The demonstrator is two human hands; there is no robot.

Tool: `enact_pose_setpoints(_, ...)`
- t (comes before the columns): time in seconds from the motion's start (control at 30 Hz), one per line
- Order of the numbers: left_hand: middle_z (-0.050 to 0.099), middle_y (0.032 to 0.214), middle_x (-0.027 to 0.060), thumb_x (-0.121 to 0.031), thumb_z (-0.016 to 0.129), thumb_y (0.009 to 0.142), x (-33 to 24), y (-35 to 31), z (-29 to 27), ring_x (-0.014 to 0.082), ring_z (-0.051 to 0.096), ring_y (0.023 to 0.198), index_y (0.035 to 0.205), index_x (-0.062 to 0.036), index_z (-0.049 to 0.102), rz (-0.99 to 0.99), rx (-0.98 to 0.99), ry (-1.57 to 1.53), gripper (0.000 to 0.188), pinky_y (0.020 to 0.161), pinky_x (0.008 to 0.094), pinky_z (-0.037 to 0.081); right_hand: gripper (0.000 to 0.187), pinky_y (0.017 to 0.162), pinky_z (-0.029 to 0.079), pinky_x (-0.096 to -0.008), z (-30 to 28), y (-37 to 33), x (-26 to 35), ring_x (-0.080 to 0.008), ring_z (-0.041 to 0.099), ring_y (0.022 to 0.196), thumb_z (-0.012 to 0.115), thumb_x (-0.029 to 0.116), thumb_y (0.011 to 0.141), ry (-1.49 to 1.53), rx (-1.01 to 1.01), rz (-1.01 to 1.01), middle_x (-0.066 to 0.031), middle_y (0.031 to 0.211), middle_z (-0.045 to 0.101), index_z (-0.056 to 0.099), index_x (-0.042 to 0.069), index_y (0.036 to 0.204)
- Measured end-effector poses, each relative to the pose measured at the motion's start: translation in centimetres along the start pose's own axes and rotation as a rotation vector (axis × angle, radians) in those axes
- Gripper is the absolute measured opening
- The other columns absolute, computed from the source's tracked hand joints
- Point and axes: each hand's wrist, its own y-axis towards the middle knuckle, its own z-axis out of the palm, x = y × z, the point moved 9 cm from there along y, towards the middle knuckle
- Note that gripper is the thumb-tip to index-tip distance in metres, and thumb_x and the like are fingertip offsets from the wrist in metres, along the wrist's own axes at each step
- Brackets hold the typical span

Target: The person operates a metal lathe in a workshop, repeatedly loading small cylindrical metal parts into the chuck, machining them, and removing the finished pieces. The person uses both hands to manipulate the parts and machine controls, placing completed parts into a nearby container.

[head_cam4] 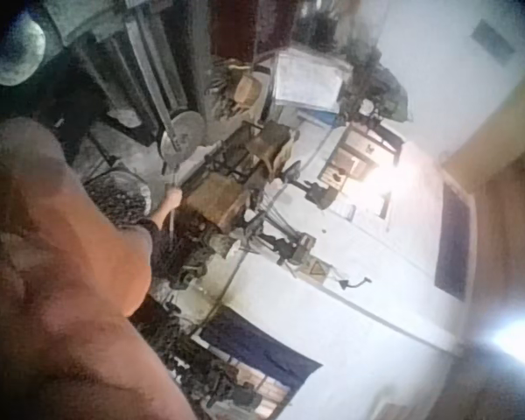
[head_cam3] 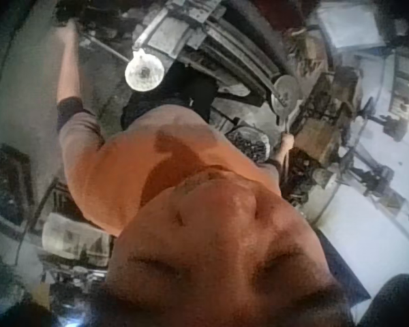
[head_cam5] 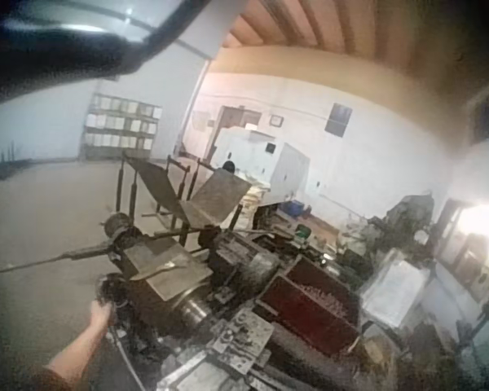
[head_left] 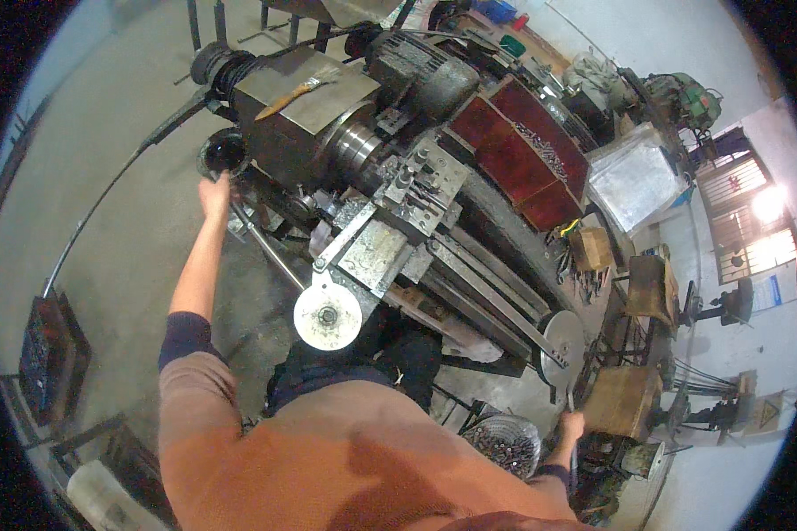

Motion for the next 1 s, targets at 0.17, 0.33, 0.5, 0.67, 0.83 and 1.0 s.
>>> enact_pose_setpoints(0.17,0.059,0.071,0.0137,-0.009,0.056,0.072,0.4,-0.3,3.6,0.021,0.059,0.05,0.091,0.0054,0.048,0.046,-0.023,0.062,0.025,0.047,0.0332,0.046,0.034,0.071,0.049,-0.0426,1.3,-6.8,-1.4,-0.0379,0.061,0.078,0.058,0.029,0.064,0.014,-0.097,0.174,-0.0211,0.082,0.063,0.062,-0.002,0.078)
enact_pose_setpoints(0.33,0.058,0.067,0.0137,-0.007,0.057,0.07,-3.6,-3.2,2.2,0.0195,0.058,0.046,0.092,0.0058,0.044,-0.156,0.054,-0.068,0.029,0.042,0.0305,0.045,0.04,0.077,0.046,-0.0426,1.8,-9.8,-0.7,-0.0377,0.058,0.089,0.058,0.028,0.058,0.097,-0.114,0.268,-0.0238,0.091,0.061,0.062,-0.003,0.084)
enact_pose_setpoints(0.5,0.058,0.065,0.013,-0.006,0.057,0.07,-3.6,-2.9,1.4,0.0193,0.057,0.045,0.093,0.006,0.043,-0.115,0.025,-0.048,0.029,0.038,0.0291,0.044,0.042,0.078,0.045,-0.0437,0.5,-10.5,0.7,-0.0391,0.058,0.088,0.056,0.029,0.059,0.102,-0.099,0.235,-0.0266,0.09,0.06,0.06,-0.005,0.083)
enact_pose_setpoints(0.67,0.057,0.064,0.0131,-0.005,0.057,0.068,-4.8,-3.6,1.8,0.0194,0.057,0.046,0.093,0.0068,0.044,-0.078,0.036,-0.11,0.031,0.038,0.0289,0.044,0.044,0.072,0.047,-0.0448,2.3,-9.9,-0.7,-0.0372,0.059,0.081,0.062,0.037,0.062,0.02,-0.143,0.17,-0.0214,0.087,0.061,0.057,-0.002,0.082)
enact_pose_setpoints(0.83,0.058,0.067,0.0166,-0.007,0.056,0.067,-1.4,0.1,2.1,0.0225,0.059,0.051,0.084,0.0068,0.051,0.174,0.022,0.034,0.023,0.046,0.0327,0.046,0.044,0.073,0.047,-0.045,1.9,-10.2,-0.1,-0.0359,0.059,0.082,0.065,0.038,0.063,0.038,-0.081,0.234,-0.0196,0.088,0.061,0.059,0.001,0.086)
enact_pose_setpoints(1.0,0.061,0.074,0.0219,-0.012,0.058,0.064,1.8,2.8,3.0,0.0294,0.062,0.064,0.083,0.0092,0.057,0.029,-0.017,0.051,0.029,0.062,0.0369,0.047,0.043,0.072,0.047,-0.0453,0.3,-9.5,-0.1,-0.0368,0.059,0.082,0.063,0.038,0.063,0.04,-0.196,0.103,-0.0201,0.086,0.062,0.061,0.002,0.086)
